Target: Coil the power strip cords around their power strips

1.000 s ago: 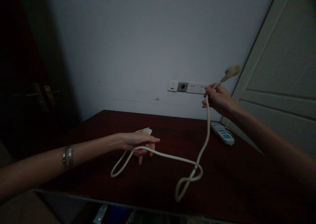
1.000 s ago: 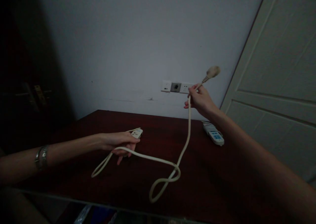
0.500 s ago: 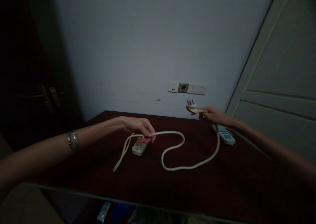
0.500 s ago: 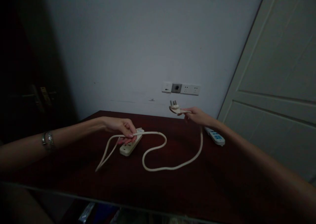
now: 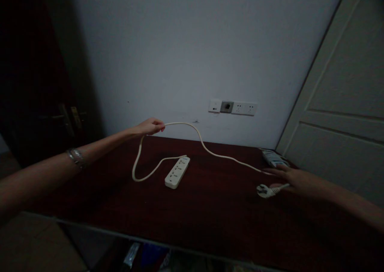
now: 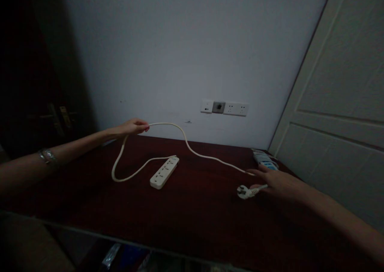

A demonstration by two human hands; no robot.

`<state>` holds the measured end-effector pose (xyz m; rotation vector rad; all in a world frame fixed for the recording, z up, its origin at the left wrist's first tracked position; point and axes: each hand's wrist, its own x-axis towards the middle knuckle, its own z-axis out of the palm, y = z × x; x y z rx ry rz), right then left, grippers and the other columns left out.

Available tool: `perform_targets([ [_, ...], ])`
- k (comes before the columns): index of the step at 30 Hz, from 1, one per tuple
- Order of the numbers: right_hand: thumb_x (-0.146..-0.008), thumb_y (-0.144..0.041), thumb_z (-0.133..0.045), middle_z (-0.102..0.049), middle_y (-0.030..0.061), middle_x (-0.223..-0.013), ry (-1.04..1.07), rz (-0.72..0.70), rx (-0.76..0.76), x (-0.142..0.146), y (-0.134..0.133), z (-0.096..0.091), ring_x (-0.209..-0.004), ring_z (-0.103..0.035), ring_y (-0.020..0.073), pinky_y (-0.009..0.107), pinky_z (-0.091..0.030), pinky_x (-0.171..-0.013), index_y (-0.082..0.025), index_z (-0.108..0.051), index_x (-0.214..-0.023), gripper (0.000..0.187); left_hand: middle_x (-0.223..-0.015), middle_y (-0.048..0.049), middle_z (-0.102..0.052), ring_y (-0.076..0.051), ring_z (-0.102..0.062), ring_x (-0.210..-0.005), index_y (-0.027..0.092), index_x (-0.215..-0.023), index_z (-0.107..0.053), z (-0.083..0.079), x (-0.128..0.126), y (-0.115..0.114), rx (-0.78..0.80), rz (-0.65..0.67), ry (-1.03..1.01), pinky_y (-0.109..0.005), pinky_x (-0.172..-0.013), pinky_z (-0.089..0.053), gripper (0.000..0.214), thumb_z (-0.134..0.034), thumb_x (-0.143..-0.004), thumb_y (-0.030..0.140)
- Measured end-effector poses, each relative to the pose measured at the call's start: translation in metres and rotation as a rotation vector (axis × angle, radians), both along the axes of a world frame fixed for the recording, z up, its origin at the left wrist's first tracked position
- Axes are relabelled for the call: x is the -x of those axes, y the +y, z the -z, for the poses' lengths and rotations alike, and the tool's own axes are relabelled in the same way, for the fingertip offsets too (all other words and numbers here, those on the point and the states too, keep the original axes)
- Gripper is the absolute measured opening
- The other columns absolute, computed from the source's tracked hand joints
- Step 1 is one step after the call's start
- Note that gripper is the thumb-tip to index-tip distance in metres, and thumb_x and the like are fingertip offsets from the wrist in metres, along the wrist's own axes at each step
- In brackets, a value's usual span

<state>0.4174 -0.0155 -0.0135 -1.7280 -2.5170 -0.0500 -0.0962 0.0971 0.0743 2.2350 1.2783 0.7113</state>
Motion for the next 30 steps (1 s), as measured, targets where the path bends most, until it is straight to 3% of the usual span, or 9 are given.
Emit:
perform_targets([
  [3, -0.073, -0.046, -0.047, -0.052, 0.0215, -0.121, 0.02, 0.209, -0.051, -0.038, 0.016, 0.004, -0.09, -0.062, 0.0339, 0.042, -0.05, -0.077, -0.02, -0.05, -0.121, 0.055, -0.053, 0.0013, -0.044, -0.008, -0.036, -0.049, 0.013, -0.063, -0.054, 0.002, 0.01, 0.002, -0.259, 0.061, 0.373, -0.021, -0.05, -0.025, 0.022, -0.047, -0.077, 0.028],
  [7, -0.073, -0.04, -0.047, -0.056, 0.0191, -0.116, -0.013, 0.251, -0.024, -0.068, 0.024, -0.003, -0.092, -0.062, 0.0337, 0.041, -0.05, -0.077, -0.026, -0.058, -0.11, 0.041, -0.057, -0.0013, -0.052, -0.01, -0.04, -0.052, 0.014, -0.066, -0.057, 0.017, 0.018, 0.001, -0.386, 0.098, 0.631, -0.022, -0.053, -0.024, 0.016, -0.046, -0.076, 0.018],
  [12, -0.069, -0.037, -0.051, -0.057, 0.0115, -0.119, -0.123, 0.233, 0.044, -0.064, 0.018, -0.003, -0.092, -0.061, 0.0364, 0.046, -0.05, -0.076, -0.033, -0.069, -0.081, 0.023, -0.068, -0.0058, -0.06, -0.013, -0.046, -0.057, 0.015, -0.075, -0.061, 0.039, 0.022, 0.013, -0.413, -0.038, 0.777, -0.023, -0.053, -0.024, 0.014, -0.046, -0.074, 0.013],
  [19, -0.073, -0.028, -0.045, -0.058, 0.0151, -0.116, -0.124, 0.228, -0.046, -0.061, 0.02, -0.005, -0.09, -0.062, 0.0348, 0.045, -0.049, -0.077, -0.026, -0.07, -0.085, 0.027, -0.073, -0.0097, -0.06, -0.015, -0.049, -0.062, 0.012, -0.087, -0.06, 0.061, 0.025, 0.03, -0.448, -0.251, 0.715, -0.023, -0.057, -0.029, 0.017, -0.047, -0.077, 0.013],
  [23, -0.075, -0.029, -0.045, -0.067, 0.0158, -0.091, -0.057, 0.297, -0.151, -0.079, 0.025, -0.011, -0.079, -0.064, 0.0297, 0.037, -0.048, -0.067, -0.022, -0.069, -0.082, 0.026, -0.068, -0.0046, -0.059, -0.011, -0.046, -0.057, 0.014, -0.083, -0.064, 0.061, 0.038, 0.039, -0.203, 0.013, 0.564, -0.021, -0.055, -0.029, 0.024, -0.047, -0.083, 0.031],
  [26, -0.076, -0.028, -0.046, -0.068, 0.0161, -0.09, -0.028, 0.416, -0.189, -0.089, 0.028, -0.017, -0.077, -0.064, 0.027, 0.032, -0.045, -0.064, -0.017, -0.068, -0.093, 0.03, -0.058, -0.0025, -0.055, -0.009, -0.041, -0.05, 0.012, -0.071, -0.067, 0.06, 0.049, 0.044, 0.044, 0.181, 0.478, -0.021, -0.052, -0.027, 0.037, -0.048, -0.081, 0.042],
  [30, -0.079, -0.027, -0.043, -0.067, 0.0205, -0.093, 0.039, 0.527, -0.304, -0.092, 0.028, -0.027, -0.076, -0.062, 0.0265, 0.031, -0.042, -0.064, -0.009, -0.063, -0.109, 0.04, -0.054, -0.0008, -0.053, -0.008, -0.037, -0.047, 0.015, -0.071, -0.07, 0.054, 0.055, 0.037, 0.256, 0.291, 0.341, -0.02, -0.049, -0.025, 0.032, -0.055, -0.076, 0.043],
])
